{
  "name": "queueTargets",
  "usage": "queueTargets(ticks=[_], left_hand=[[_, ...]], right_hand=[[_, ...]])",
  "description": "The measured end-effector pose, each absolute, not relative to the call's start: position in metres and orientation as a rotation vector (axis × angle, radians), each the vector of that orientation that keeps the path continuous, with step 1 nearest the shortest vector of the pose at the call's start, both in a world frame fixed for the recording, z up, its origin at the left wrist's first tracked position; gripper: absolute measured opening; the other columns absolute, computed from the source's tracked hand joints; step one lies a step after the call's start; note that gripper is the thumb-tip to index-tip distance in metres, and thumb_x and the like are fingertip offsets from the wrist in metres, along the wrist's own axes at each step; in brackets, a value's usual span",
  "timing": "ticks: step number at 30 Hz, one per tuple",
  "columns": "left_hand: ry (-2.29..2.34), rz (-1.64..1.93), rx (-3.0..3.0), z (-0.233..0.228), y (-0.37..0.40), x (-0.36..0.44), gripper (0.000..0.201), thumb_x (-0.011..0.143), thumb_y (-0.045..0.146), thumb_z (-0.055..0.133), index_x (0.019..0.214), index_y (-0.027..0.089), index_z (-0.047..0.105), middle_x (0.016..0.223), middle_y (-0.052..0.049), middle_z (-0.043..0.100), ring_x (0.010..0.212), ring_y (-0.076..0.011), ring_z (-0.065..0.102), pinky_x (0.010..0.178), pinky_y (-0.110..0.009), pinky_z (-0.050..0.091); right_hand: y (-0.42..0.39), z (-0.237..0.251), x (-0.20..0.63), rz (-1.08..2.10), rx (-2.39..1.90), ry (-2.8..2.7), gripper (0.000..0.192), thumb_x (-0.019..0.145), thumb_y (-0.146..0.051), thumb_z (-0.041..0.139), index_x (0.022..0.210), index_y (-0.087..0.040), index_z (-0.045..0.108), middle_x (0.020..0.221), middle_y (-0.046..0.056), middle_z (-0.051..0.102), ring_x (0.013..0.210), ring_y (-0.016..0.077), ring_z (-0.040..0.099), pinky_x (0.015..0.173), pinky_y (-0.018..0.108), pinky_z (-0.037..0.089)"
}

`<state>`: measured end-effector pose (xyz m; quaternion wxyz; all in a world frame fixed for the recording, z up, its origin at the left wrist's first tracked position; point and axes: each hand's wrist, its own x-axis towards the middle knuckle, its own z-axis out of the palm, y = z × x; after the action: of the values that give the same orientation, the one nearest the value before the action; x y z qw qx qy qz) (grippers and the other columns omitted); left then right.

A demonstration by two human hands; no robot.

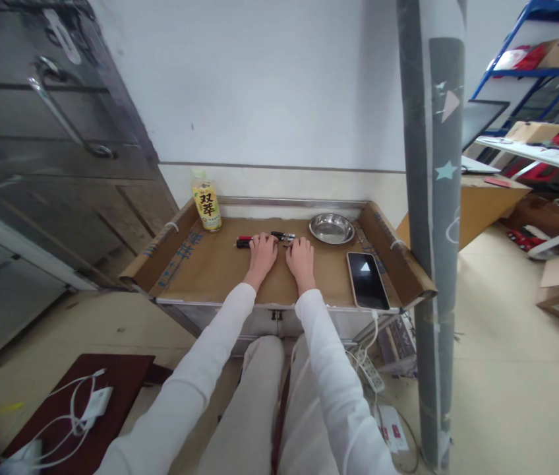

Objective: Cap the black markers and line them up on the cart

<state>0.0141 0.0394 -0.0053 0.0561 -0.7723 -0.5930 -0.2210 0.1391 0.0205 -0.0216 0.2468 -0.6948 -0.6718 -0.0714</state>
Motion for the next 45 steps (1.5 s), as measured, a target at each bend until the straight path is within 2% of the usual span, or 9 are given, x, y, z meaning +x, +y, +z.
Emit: queueTargets(ticks=[6, 9, 15, 31, 36, 42, 45], left_hand=[[-1.794, -0.715, -2.372, -0.004, 0.038, 0.013, 0.022, 0.095, 0.018, 0.039, 0.105, 0.015, 0.059, 0.111, -0.015, 0.056, 0.108, -0.0304, 0.047, 0.093, -0.044, 0.038], [-1.782, -0.713, -2.373, -0.004, 0.037, 0.013, 0.023, 0.094, 0.018, 0.041, 0.108, 0.015, 0.058, 0.112, -0.015, 0.056, 0.109, -0.0302, 0.047, 0.093, -0.044, 0.037], [-1.777, -0.696, -2.389, -0.005, 0.038, 0.012, 0.022, 0.095, 0.023, 0.043, 0.106, 0.017, 0.061, 0.114, -0.015, 0.056, 0.109, -0.0305, 0.046, 0.093, -0.044, 0.037], [-1.618, -0.757, -2.594, -0.005, 0.042, 0.009, 0.016, 0.096, 0.021, 0.044, 0.102, 0.019, 0.059, 0.107, -0.009, 0.065, 0.104, -0.0239, 0.055, 0.094, -0.038, 0.038], [-1.523, -0.924, -2.782, -0.005, 0.044, 0.008, 0.014, 0.094, 0.015, 0.046, 0.101, 0.018, 0.057, 0.108, -0.009, 0.065, 0.105, -0.0207, 0.058, 0.094, -0.035, 0.043], [-1.492, -1.373, -2.893, -0.012, 0.048, 0.008, 0.021, 0.091, 0.007, 0.044, 0.107, 0.017, 0.053, 0.111, -0.009, 0.064, 0.102, -0.0163, 0.062, 0.093, -0.031, 0.049], [-1.481, -1.414, -2.918, -0.013, 0.049, 0.008, 0.022, 0.09, 0.006, 0.045, 0.108, 0.017, 0.053, 0.111, -0.009, 0.064, 0.103, -0.0164, 0.063, 0.094, -0.032, 0.049]], right_hand=[[0.021, -0.022, 0.14, -0.179, -1.883, -1.819, 0.02, 0.093, -0.021, 0.04, 0.099, -0.015, 0.058, 0.105, 0.015, 0.059, 0.096, 0.0267, 0.05, 0.08, 0.037, 0.036], [0.02, -0.022, 0.14, -0.19, -1.877, -1.814, 0.02, 0.092, -0.021, 0.04, 0.1, -0.015, 0.058, 0.105, 0.015, 0.059, 0.095, 0.0265, 0.05, 0.08, 0.037, 0.036], [0.019, -0.021, 0.14, -0.174, -1.905, -1.828, 0.02, 0.093, -0.022, 0.041, 0.1, -0.014, 0.059, 0.106, 0.015, 0.059, 0.096, 0.0266, 0.049, 0.08, 0.036, 0.036], [0.02, -0.018, 0.142, -0.094, -1.775, -1.853, 0.025, 0.097, -0.017, 0.033, 0.104, -0.015, 0.057, 0.106, 0.013, 0.064, 0.097, 0.0244, 0.053, 0.082, 0.034, 0.035], [0.021, -0.017, 0.142, -0.065, -1.748, -1.867, 0.025, 0.097, -0.017, 0.035, 0.106, -0.016, 0.059, 0.107, 0.013, 0.066, 0.099, 0.024, 0.055, 0.083, 0.034, 0.034], [0.019, -0.015, 0.142, -0.032, -1.71, -1.908, 0.025, 0.096, -0.017, 0.038, 0.109, -0.017, 0.06, 0.107, 0.011, 0.067, 0.098, 0.0235, 0.056, 0.083, 0.033, 0.034], [0.018, -0.016, 0.143, -0.066, -1.695, -1.932, 0.024, 0.095, -0.017, 0.042, 0.11, -0.019, 0.06, 0.108, 0.01, 0.067, 0.101, 0.0234, 0.055, 0.082, 0.033, 0.034]])
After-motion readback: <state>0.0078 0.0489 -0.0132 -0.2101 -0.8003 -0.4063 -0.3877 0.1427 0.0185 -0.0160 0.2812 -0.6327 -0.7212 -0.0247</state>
